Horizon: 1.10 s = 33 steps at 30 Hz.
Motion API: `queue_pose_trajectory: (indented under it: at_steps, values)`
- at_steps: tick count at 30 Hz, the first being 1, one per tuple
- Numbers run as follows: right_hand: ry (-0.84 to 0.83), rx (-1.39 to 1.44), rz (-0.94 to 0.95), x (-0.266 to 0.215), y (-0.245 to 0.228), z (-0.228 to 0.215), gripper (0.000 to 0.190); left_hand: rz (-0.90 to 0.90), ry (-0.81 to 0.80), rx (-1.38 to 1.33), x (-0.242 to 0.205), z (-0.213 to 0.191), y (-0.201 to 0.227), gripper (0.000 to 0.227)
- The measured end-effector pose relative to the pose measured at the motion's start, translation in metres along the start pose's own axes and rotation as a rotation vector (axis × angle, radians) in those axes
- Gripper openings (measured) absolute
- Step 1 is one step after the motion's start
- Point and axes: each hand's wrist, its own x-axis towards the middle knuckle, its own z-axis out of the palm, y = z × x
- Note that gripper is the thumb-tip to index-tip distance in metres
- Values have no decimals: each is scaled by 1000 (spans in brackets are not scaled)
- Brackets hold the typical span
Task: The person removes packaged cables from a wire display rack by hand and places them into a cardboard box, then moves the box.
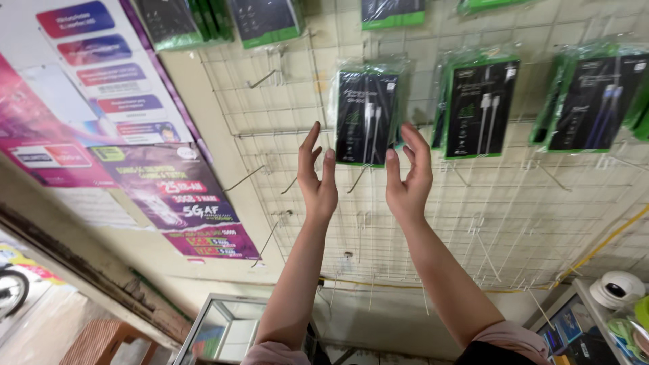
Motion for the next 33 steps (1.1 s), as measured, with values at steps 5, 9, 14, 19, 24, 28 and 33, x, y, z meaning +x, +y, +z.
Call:
queue_pose_trajectory:
  at_steps: [5,9,14,19,24,28,33]
  values:
    - [-66,-98,101,22,41,1,54,-55,-51,-83,14,31,-30,54]
    - [-151,-122,91,24,50,10,58,-267,-56,-253,8,50,-41,61]
    - [-77,-60,64,20,50,12,57,-107,8,-100,2,56,-49,56]
    - [11,42,117,25,51,12,49,-189,30,-67,14,51,-45,53]
    - [-84,450,436,39,39,2,57,-278,-3,-200,26,45,-23,62]
    - [-136,528,465,45,30,-5,55,-404,-34,-311,31,42,-10,75]
    - [-143,601,478,41,23,-6,57,-411,-63,-409,35,44,-16,77]
